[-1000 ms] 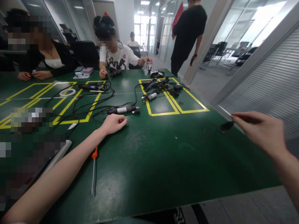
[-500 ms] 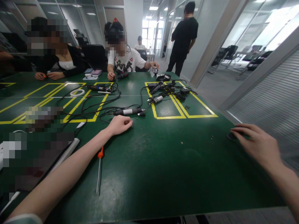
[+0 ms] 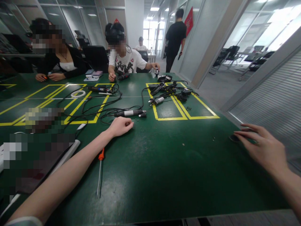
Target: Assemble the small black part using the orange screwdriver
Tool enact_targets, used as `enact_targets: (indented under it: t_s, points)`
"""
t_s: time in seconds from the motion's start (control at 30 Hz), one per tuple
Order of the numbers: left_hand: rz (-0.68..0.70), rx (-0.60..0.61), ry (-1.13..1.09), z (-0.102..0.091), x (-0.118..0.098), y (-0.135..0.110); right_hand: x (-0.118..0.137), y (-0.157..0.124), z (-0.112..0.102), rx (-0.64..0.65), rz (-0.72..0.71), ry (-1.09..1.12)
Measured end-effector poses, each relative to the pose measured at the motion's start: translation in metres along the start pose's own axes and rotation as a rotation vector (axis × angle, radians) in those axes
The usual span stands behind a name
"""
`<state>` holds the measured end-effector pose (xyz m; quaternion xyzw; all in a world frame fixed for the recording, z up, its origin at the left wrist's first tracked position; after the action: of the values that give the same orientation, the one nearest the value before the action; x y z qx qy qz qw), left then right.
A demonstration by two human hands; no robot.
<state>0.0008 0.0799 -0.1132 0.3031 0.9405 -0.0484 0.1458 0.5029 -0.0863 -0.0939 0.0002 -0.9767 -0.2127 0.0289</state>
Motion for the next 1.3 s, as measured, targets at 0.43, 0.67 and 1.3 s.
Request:
enact_targets:
  t_s: [0.43,0.67,1.3]
  points:
    - [-0.017,0.016,-0.003,-0.0016,-0.0015,-0.0007,-0.0041,-0.0064,0.0047,-0.094,-0.152,-0.07]
    - [-0.013,0.013,-0.009,-0.0012,-0.0011,-0.0005,-0.0042,-0.0075,0.007,-0.178,-0.238,-0.107]
    - [-0.018,0.009,-0.012,-0.0016,-0.0014,-0.0011,-0.0059,-0.0051,0.004,-0.126,-0.191,-0.112]
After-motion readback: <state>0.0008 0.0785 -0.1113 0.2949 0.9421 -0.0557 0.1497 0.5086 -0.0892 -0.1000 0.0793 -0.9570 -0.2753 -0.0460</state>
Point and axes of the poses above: each hand's wrist, its own y-axis towards the middle knuckle, its own z-axis out of the palm, x = y × z, the point moved 4 cm from there along y, towards the middle knuckle, and after that the axes turned 13 degrees about x, right-handed, at the moved point
